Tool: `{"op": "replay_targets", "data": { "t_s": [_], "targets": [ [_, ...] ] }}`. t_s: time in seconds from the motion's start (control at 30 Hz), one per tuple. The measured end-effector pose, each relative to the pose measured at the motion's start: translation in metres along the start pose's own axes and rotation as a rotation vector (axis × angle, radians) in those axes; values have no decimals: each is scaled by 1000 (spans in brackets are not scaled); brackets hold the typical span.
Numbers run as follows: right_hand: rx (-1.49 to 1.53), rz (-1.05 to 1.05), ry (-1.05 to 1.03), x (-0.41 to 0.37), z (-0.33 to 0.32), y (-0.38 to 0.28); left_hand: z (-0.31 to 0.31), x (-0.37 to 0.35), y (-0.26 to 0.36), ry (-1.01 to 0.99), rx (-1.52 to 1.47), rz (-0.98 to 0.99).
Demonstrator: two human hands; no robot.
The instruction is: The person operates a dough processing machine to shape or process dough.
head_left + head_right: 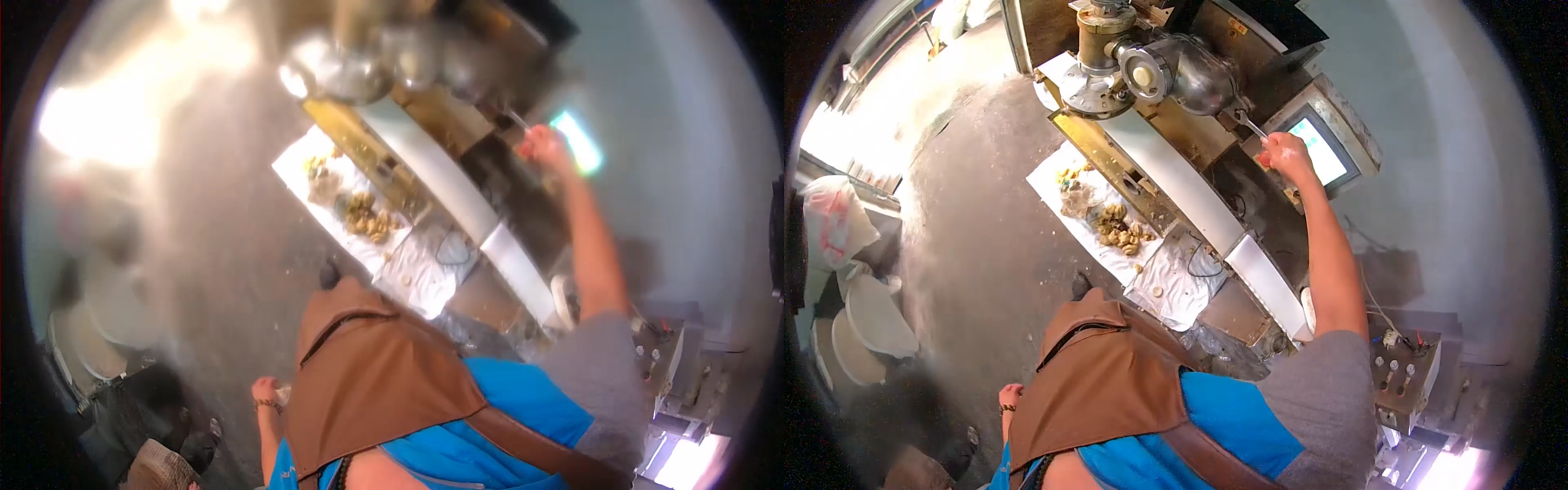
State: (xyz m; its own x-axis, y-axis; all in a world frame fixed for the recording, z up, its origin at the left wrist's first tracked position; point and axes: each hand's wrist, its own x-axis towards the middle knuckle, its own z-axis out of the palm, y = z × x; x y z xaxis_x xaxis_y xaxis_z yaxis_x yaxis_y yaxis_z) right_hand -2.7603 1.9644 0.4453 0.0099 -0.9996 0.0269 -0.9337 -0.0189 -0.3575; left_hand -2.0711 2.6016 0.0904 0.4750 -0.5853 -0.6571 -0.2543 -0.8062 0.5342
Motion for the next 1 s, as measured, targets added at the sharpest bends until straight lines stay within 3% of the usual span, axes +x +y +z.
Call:
{"op": "replay_targets", "data": {
  "t_s": [0.13,0.2,0.23,0.3,0.33,0.4,0.47,0.53,0.63,0.73,0.77,0.83,0.87,0.9,0.97,1.0],
  "targets": [
    [93,343,-223,3,-23,-26,-34,50,53,105,-54,-5],
    [-103,199,-217,7,-24,-26,-55,72,67,81,280,182],
    [-106,200,-222,8,-19,-20,-60,81,69,78,281,177],
    [-68,-34,-95,-2,1,-2,-61,92,66,201,670,752],
    [-45,-153,-30,-5,8,7,-55,89,66,203,669,747],
    [-70,-174,19,-10,9,3,-43,79,64,161,640,644],
    [-86,-179,49,-14,7,-7,-22,70,53,153,764,710],
    [-65,-212,75,-16,10,-3,11,44,51,23,-147,-70],
    [-82,-211,96,-15,14,5,28,-17,130,-1,0,-176],
    [-82,-163,72,-13,16,4,44,-30,135,-15,23,-203],
    [-53,-139,58,-14,15,3,48,-20,113,-17,21,-209],
    [-16,-149,51,-12,14,13,60,20,46,-31,189,201],
    [24,-154,47,-8,14,15,61,17,66,-21,182,202],
    [29,-165,51,-9,11,9,57,9,106,31,125,75],
    [346,189,52,-15,4,-8,47,17,145,80,1,-122],
    [363,187,57,-13,4,-5,42,39,141,136,259,134]
  ]
}}
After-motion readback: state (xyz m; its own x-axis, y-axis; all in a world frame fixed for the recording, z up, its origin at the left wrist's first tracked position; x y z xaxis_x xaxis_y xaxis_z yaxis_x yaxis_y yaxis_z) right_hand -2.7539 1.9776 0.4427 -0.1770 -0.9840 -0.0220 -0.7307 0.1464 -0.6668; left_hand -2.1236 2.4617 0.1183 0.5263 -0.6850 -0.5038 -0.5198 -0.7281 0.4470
